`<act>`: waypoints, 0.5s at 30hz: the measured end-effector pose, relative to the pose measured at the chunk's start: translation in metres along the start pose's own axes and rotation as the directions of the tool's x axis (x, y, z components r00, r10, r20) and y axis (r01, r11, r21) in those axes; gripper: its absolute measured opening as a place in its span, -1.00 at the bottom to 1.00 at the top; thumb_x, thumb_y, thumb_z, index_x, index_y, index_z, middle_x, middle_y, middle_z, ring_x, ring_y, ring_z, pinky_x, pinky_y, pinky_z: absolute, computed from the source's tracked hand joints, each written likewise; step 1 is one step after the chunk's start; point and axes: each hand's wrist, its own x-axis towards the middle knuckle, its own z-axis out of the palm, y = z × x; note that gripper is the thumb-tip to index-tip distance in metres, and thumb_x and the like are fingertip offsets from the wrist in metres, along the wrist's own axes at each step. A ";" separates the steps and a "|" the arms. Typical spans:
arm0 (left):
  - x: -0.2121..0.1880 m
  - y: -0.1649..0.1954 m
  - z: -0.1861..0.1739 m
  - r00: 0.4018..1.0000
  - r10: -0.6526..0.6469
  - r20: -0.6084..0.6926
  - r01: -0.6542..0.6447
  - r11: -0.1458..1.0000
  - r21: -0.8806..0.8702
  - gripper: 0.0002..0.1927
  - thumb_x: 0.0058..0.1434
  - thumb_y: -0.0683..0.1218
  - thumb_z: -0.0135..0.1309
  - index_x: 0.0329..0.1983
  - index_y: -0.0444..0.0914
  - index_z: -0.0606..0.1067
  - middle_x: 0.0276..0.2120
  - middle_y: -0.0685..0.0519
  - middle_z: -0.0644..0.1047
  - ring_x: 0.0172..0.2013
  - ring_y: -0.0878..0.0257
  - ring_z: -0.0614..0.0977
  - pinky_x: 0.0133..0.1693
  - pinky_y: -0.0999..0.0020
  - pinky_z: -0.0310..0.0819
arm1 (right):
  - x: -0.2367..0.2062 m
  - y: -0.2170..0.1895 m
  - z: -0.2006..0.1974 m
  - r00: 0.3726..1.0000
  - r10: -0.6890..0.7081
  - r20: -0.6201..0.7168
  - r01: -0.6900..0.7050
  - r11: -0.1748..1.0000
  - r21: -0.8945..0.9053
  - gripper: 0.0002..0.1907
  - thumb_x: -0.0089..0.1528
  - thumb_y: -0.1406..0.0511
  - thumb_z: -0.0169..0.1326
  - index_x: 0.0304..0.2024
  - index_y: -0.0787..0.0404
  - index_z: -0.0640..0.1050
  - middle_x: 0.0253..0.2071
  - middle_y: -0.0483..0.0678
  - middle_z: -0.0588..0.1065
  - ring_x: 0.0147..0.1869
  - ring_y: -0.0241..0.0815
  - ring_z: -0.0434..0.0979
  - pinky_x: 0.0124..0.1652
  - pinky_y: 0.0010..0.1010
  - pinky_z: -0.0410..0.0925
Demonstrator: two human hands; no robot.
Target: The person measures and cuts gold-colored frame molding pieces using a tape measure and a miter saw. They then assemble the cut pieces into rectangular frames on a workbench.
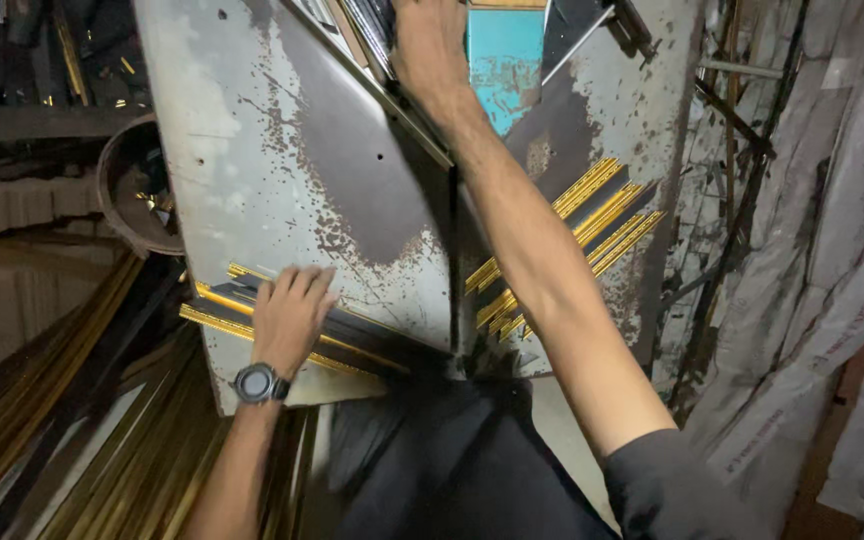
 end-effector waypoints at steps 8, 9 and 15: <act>-0.059 -0.062 0.024 0.973 0.165 0.162 -0.180 0.980 0.082 -0.83 0.27 -0.07 0.12 -0.09 -0.13 0.59 -0.07 0.15 0.60 0.00 0.21 0.57 0.11 0.14 0.40 | -0.123 -0.030 -0.081 0.954 -0.298 0.021 0.269 0.887 0.375 -0.64 0.40 0.33 0.17 0.24 0.25 0.53 0.17 0.14 0.53 0.28 0.11 0.49 0.29 -0.12 0.31; -0.060 -0.068 0.026 0.965 0.200 0.172 -0.226 0.963 0.148 -0.81 0.21 -0.08 0.13 -0.10 -0.13 0.59 -0.08 0.16 0.60 -0.01 0.22 0.57 0.11 0.16 0.40 | -0.149 -0.038 -0.093 0.963 -0.269 0.006 0.246 0.886 0.393 -0.67 0.40 0.34 0.18 0.21 0.27 0.55 0.14 0.13 0.56 0.25 0.08 0.53 0.27 -0.14 0.34; -0.001 -0.024 0.014 0.929 0.363 0.063 -0.366 0.930 0.043 -0.73 0.16 0.02 0.14 -0.16 -0.22 0.58 -0.17 0.07 0.61 -0.08 0.15 0.57 0.03 0.08 0.38 | -0.229 0.014 -0.164 0.995 0.020 0.102 -0.067 0.873 0.483 -0.72 0.34 0.37 0.17 0.10 0.32 0.59 -0.04 0.09 0.60 0.04 -0.02 0.58 0.06 -0.27 0.41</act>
